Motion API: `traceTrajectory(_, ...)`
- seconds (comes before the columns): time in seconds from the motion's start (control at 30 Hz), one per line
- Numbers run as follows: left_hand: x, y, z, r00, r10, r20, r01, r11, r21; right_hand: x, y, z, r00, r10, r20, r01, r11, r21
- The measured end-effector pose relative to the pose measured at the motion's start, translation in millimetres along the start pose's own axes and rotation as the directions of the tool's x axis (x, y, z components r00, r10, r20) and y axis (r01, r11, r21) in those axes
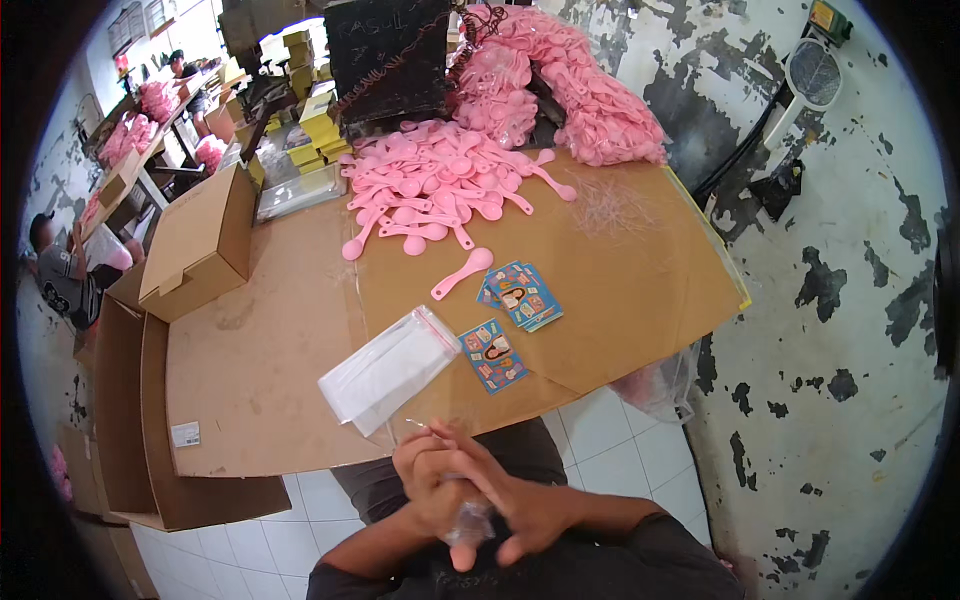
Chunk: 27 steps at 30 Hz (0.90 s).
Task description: The person places a pink plastic spoon and a small card into a clear plastic bag on a table. They repeat this process multiple times, handling the items one at a time and setting the filled bags aside.
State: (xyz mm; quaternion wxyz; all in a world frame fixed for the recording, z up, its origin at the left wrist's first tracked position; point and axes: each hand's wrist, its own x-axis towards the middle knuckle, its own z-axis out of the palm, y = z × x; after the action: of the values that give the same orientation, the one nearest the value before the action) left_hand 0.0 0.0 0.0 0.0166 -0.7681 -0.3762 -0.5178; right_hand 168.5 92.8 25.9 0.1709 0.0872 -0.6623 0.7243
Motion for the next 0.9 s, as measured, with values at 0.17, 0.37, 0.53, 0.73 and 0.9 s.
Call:
traceTrajectory(0.17, 26.5, 24.2, 95.6, 0.865, -0.257, -0.431, 0.112, 0.936, -0.334, -22.5, 17.1, -7.3, 0.960, -0.094, -0.264, 0.101, 0.995, 0.014)
traceTrajectory(0.37, 19.2, -1.6, 59.0, 0.969, -0.182, -0.169, 0.140, 0.962, -0.234, -135.8, -62.8, -127.8, 0.823, -0.210, -0.528, -0.373, 0.502, -0.781)
traceTrajectory(0.53, -0.1, -17.4, 5.2, 0.847, -0.327, -0.419, 0.380, 0.923, 0.049, -244.0, -167.0, -300.5, -0.034, -0.619, -0.785, -0.639, 0.617, -0.459)
traceTrajectory(0.73, 5.2, -33.9, -43.4, 0.785, -0.329, -0.525, 0.558, 0.745, 0.367, -325.8, -194.0, -473.9, 0.001, -0.309, -0.951, -0.762, 0.615, -0.201)
traceTrajectory(0.9, -11.4, -46.5, -63.7, 0.746, -0.335, -0.576, 0.618, 0.671, 0.410, -362.2, -188.3, -555.8, 0.000, 0.607, -0.795, -0.946, 0.259, 0.197)
